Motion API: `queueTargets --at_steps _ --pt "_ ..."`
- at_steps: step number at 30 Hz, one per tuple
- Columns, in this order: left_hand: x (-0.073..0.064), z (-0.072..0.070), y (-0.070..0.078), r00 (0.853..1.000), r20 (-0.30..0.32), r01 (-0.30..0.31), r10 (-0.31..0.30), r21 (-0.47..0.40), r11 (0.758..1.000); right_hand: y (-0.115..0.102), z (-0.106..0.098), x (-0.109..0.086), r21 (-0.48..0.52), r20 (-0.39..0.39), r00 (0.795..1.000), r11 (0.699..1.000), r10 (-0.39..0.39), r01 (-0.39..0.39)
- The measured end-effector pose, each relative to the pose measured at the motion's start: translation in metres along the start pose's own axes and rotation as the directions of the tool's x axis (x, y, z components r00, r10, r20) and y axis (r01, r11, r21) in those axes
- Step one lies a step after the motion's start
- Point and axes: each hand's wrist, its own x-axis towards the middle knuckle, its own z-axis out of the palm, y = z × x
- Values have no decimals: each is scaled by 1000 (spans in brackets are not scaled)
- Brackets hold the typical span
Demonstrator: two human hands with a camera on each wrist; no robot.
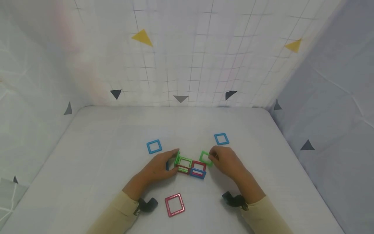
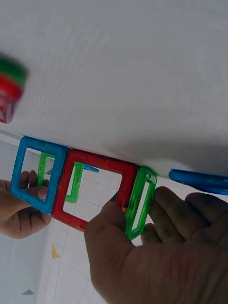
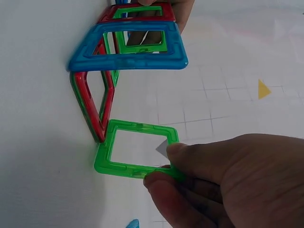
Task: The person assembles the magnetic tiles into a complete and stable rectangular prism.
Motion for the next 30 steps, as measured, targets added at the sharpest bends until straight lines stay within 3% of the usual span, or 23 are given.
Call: queueTargets --at_steps 8,17,30 --pt "1 1 -2 1000 3 -19 19 -3 1000 -2 1 -2 27 0 998 998 -63 63" --pt "1 2 -4 999 32 -29 29 0 1000 -11 4 -3 67 21 999 997 -38 36" --pt "0 0 -1 999 36 -25 25 6 1000 -18 9 1 75 15 997 995 -74 73"
